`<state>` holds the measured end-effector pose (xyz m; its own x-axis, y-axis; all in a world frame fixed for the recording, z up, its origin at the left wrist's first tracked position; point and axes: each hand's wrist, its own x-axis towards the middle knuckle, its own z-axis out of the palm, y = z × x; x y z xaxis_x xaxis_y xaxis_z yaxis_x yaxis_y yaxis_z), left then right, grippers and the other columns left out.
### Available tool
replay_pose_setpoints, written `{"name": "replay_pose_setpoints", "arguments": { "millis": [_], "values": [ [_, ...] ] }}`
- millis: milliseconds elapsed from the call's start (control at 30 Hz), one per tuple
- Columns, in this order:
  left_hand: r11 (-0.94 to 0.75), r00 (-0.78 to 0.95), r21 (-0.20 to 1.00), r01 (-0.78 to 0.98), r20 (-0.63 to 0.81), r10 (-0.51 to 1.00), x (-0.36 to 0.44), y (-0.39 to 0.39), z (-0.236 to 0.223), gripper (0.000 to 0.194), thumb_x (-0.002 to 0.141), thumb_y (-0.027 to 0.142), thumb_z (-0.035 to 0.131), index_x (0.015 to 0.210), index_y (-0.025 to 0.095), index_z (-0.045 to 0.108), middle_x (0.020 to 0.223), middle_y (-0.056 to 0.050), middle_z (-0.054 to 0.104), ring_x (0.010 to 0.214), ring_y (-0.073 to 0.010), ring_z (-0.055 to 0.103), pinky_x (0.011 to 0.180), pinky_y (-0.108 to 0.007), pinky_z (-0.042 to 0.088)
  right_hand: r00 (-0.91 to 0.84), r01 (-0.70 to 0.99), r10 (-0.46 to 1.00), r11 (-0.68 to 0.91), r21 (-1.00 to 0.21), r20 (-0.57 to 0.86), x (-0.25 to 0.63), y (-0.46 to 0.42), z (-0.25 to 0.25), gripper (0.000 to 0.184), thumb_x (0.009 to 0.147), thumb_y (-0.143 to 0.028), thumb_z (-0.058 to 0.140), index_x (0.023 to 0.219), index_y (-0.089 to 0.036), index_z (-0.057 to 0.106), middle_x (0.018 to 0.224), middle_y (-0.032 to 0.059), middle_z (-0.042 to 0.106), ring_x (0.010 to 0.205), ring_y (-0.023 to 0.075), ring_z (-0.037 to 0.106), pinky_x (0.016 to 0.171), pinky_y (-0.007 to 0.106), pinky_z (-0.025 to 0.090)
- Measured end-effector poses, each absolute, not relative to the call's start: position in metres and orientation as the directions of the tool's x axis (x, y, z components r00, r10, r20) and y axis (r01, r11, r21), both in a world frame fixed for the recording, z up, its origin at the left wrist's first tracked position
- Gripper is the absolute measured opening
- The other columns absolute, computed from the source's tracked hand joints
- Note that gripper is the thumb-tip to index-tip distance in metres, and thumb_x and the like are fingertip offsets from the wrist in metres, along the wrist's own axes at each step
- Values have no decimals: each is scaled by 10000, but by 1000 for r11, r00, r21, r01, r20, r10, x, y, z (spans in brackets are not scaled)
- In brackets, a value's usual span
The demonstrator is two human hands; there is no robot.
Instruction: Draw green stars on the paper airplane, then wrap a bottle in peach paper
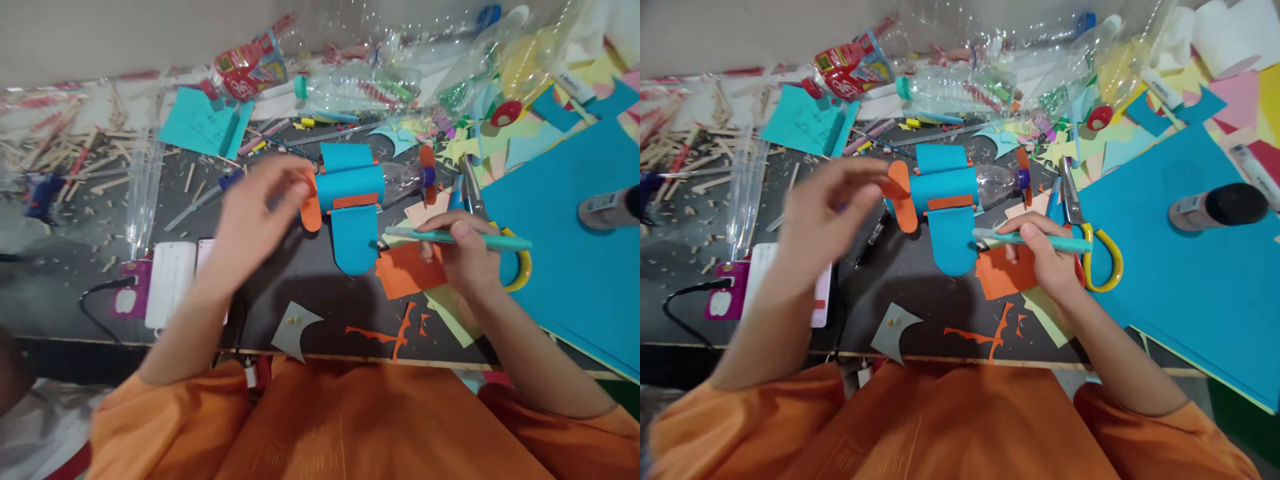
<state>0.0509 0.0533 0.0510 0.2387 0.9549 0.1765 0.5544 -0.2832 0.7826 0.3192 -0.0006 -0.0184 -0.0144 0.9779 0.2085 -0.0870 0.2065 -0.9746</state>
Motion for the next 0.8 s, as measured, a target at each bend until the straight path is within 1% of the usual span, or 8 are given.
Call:
{"name": "replay_pose_setpoints", "arguments": {
  "millis": [100,200,267,333,500,633,733,800],
  "values": [
    [-104,96,410,906,42,995,20,111,61,249,945,200,536,1088,78,700,1045,-37,722,1050,-192,635,1080,-503,397,56,102,953,292,-951,298,330,-2,-22,274,920,-468,660,795,-250,769,566,-16,629,467,118,567,441,256,442],
    [111,-90,222,969,-104,990,3,159,51,249,914,120,552,1114,60,688,1187,-96,728,1162,-244,598,1155,-530,358,28,181,952,297,-938,306,333,-4,-27,313,937,-486,624,790,-242,755,589,-11,649,480,121,577,456,259,458],
    [175,-143,176,969,-179,973,-2,179,38,192,857,162,671,1016,56,697,1209,-114,733,1185,-263,577,1177,-538,339,-11,212,954,294,-932,299,333,-4,-29,307,953,-466,602,807,-242,752,618,-7,666,507,123,596,488,261,485],
    [164,-127,162,973,-216,968,-5,192,26,274,831,319,755,877,59,684,1116,-115,758,1173,-273,590,1160,-558,361,-39,229,954,298,-927,297,334,-5,-31,276,966,-428,590,833,-247,750,649,-6,678,538,122,615,516,254,501],
    [116,-98,56,992,-253,962,-9,216,14,427,885,447,641,650,95,585,872,-5,720,1185,-260,626,1104,-585,401,-108,271,954,299,-915,280,333,-6,-32,261,977,-396,566,865,-229,733,782,24,735,618,134,659,566,260,523],
    [62,-66,-25,998,-252,965,-8,225,22,439,881,388,520,749,-14,637,740,61,623,1105,-201,669,991,-517,471,-134,325,946,322,-889,294,332,-6,-30,253,976,-363,549,859,-217,719,814,40,757,648,148,690,565,263,533],
    [71,-84,-99,992,-133,987,-14,217,40,562,859,392,359,912,-78,662,778,68,599,1082,-186,665,863,-513,483,-147,383,933,360,-851,328,333,-5,-28,207,974,-317,550,887,-222,713,841,42,771,682,159,716,590,270,552],
    [98,-100,-37,994,-44,994,-24,203,55,625,834,427,348,948,-100,664,727,82,563,989,-149,673,768,-468,476,-200,461,914,405,-789,353,336,-3,-26,168,970,-296,563,936,-226,713,881,54,780,740,184,736,640,296,572]
  ]
}}
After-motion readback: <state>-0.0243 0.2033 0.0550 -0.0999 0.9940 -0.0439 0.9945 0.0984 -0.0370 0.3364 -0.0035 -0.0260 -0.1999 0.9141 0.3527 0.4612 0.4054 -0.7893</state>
